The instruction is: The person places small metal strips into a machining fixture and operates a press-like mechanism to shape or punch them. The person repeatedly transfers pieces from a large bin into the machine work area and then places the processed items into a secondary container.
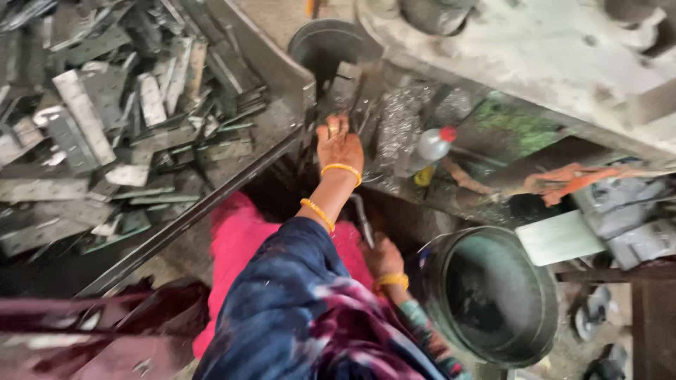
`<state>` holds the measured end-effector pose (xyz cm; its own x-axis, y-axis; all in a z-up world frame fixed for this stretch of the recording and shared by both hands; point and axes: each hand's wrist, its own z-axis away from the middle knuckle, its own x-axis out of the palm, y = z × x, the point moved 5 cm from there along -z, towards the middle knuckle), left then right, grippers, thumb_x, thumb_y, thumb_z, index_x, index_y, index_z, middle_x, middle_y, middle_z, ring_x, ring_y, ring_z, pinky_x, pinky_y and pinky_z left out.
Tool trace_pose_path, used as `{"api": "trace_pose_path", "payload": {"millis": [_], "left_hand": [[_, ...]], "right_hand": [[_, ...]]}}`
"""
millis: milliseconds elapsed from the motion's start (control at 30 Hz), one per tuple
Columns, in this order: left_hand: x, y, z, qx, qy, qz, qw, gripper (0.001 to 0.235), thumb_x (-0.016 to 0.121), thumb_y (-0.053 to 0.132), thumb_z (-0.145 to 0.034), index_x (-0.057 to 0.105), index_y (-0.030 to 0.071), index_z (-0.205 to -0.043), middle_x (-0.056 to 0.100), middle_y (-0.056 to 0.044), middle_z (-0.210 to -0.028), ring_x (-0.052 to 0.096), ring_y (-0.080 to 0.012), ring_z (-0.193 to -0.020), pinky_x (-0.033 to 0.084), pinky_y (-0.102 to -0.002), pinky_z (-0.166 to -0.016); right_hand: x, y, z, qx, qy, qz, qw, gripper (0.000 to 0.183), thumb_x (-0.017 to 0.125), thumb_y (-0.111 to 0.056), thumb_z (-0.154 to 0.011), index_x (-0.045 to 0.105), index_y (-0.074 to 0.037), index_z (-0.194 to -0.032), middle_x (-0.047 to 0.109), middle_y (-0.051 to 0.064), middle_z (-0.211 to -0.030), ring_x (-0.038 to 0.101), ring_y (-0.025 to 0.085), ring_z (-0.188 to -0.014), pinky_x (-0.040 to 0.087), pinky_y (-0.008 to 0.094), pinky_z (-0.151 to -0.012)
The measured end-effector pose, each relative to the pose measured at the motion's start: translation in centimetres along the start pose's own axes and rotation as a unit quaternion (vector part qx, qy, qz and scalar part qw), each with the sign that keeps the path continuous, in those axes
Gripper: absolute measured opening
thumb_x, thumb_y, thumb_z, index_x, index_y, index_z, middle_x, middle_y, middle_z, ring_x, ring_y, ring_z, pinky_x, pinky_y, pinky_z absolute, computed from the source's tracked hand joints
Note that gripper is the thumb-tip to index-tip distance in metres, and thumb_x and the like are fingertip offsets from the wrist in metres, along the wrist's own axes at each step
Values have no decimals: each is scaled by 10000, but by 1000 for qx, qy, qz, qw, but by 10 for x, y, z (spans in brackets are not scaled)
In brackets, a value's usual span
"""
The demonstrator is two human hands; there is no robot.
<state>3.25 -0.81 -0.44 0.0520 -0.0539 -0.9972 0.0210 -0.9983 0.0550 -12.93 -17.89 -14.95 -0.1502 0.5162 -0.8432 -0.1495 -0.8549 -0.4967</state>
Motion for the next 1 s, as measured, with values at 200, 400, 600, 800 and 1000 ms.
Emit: {"api": "trace_pose_path", "payload": {"millis": [200, 400, 600, 800, 1000], "left_hand": [[-11, 4, -15, -8, 2, -40, 999, 362, 496, 218, -974, 774, 136, -1190, 328, 3, -1661, 342, -277, -1399, 256, -458, -1105], [-5, 7, -18, -20, -44, -24, 999, 417, 458, 188, -994, 697, 151, -1333, 376, -28, -1622, 318, -274, -1440, 259, -473, -1109], [2, 7, -30, -5, -85, -26, 996, 422, 442, 181, -976, 666, 153, -1333, 261, -9, -1675, 259, -270, -1479, 228, -499, -1105], [18, 27, -59, -49, 11, -78, 996, 401, 443, 216, -989, 666, 180, -1320, 379, -33, -1597, 315, -228, -1454, 236, -492, -1128], [-48, -24, 16, -26, 321, 52, 945, 146, 630, 249, -714, 710, 221, -833, 712, -21, -1057, 636, -236, -1027, 461, -421, -792]], "right_hand": [[-54, -20, -16, -42, 17, 17, 999, 495, 670, -527, -925, 649, -82, -1140, 694, 283, -1019, 647, 503, -982, 515, 588, -827], [4, 1, 20, -20, 33, 5, 999, 506, 623, -561, -910, 676, -98, -1107, 718, 257, -1008, 685, 457, -997, 547, 546, -863], [-56, -32, -7, -24, -28, 11, 999, 610, 659, -619, -868, 653, -48, -1082, 700, 278, -1050, 659, 472, -1031, 534, 549, -847], [-23, 2, 3, -11, -14, 22, 1000, 626, 609, -631, -909, 660, -48, -1130, 704, 282, -1105, 655, 479, -1073, 529, 559, -883], [11, 17, 9, 0, -55, 16, 998, 622, 593, -590, -888, 672, -69, -1217, 718, 284, -1130, 668, 473, -1101, 543, 554, -930]]}}
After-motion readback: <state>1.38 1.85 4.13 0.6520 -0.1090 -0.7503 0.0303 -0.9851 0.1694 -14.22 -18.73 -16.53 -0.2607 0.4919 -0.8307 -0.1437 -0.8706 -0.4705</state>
